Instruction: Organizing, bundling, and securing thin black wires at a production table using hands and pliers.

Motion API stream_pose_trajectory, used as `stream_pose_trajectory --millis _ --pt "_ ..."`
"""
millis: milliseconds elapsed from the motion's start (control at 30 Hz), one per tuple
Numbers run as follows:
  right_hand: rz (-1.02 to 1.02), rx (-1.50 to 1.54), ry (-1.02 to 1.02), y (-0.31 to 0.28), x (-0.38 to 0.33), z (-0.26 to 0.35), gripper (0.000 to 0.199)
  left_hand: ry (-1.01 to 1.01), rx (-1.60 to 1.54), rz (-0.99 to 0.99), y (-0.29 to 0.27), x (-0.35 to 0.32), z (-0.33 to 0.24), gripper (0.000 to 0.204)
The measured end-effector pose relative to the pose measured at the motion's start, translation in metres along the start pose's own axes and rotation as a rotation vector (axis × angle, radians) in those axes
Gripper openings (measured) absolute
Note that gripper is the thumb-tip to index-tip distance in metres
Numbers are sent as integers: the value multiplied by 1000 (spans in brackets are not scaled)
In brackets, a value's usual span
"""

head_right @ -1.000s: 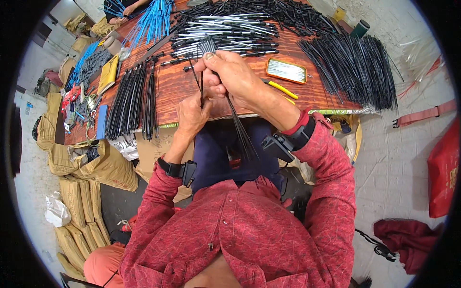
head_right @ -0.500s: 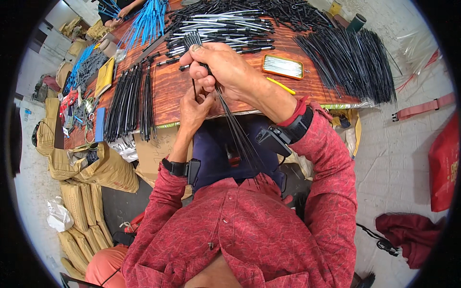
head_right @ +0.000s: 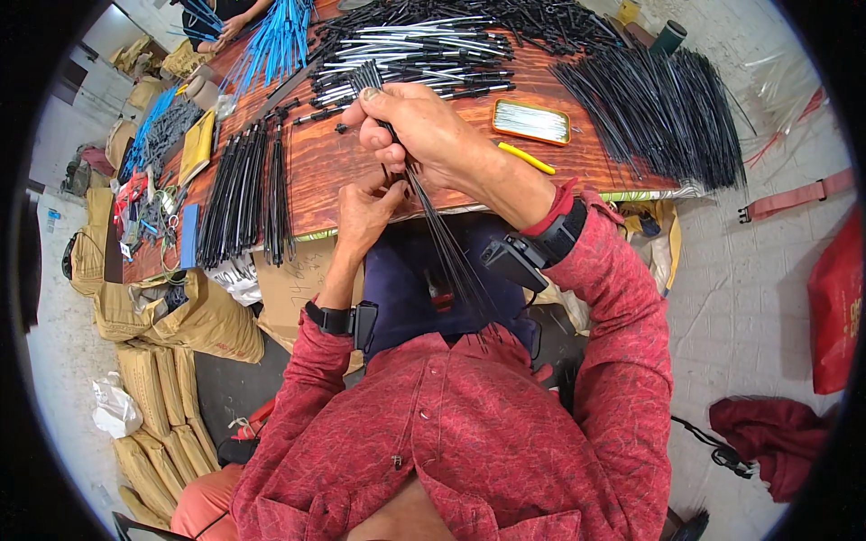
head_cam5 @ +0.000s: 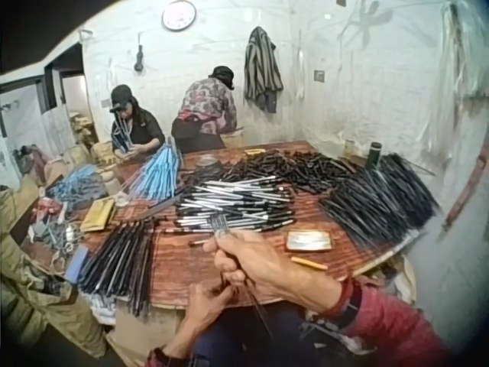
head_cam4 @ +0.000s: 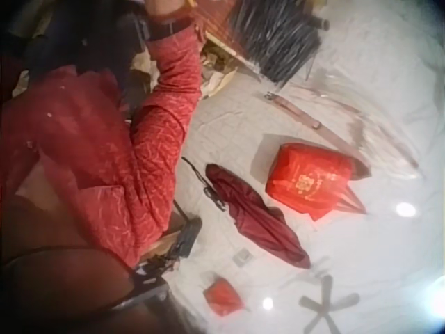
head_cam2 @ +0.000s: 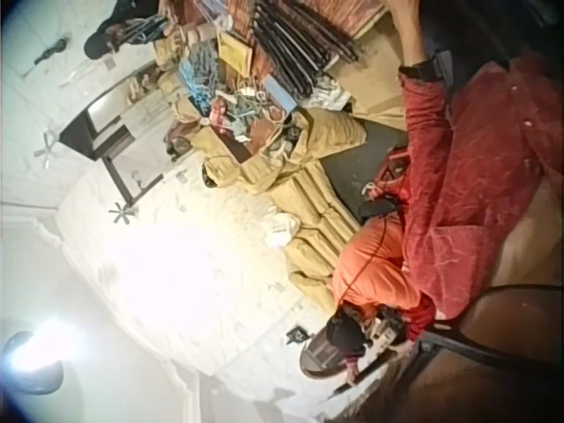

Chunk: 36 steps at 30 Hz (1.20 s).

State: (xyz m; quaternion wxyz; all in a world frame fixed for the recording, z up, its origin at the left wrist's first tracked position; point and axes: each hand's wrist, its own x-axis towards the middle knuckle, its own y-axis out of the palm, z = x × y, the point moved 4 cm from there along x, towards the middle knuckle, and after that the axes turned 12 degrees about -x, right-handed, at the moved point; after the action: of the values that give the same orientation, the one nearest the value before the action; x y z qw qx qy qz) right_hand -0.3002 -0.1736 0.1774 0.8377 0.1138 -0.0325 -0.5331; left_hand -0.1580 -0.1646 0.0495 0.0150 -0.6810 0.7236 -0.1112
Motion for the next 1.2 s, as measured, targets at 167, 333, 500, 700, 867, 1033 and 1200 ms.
stream_pose_trajectory --millis 167,333,500,700,867,1033,1200 --pt "-6 -36 -9 -4 2 -1 31 98 36 -64 4 1 6 15" --pt "7 -28 0 -4 5 -7 32 157 113 -96 7 3 16 12" --pt "-33 -82 8 -6 7 -11 33 279 294 -121 8 -1 10 14" --pt "-57 -128 1 -8 5 -10 32 305 350 -99 6 1 4 11" --pt "-107 -148 9 -6 3 -8 32 342 389 -68 5 4 -2 8" --pt "-123 -187 -7 -6 3 -9 32 351 349 9 5 4 0 11" --pt "-109 -182 -22 -4 2 -9 32 353 236 0 15 3 9 18"
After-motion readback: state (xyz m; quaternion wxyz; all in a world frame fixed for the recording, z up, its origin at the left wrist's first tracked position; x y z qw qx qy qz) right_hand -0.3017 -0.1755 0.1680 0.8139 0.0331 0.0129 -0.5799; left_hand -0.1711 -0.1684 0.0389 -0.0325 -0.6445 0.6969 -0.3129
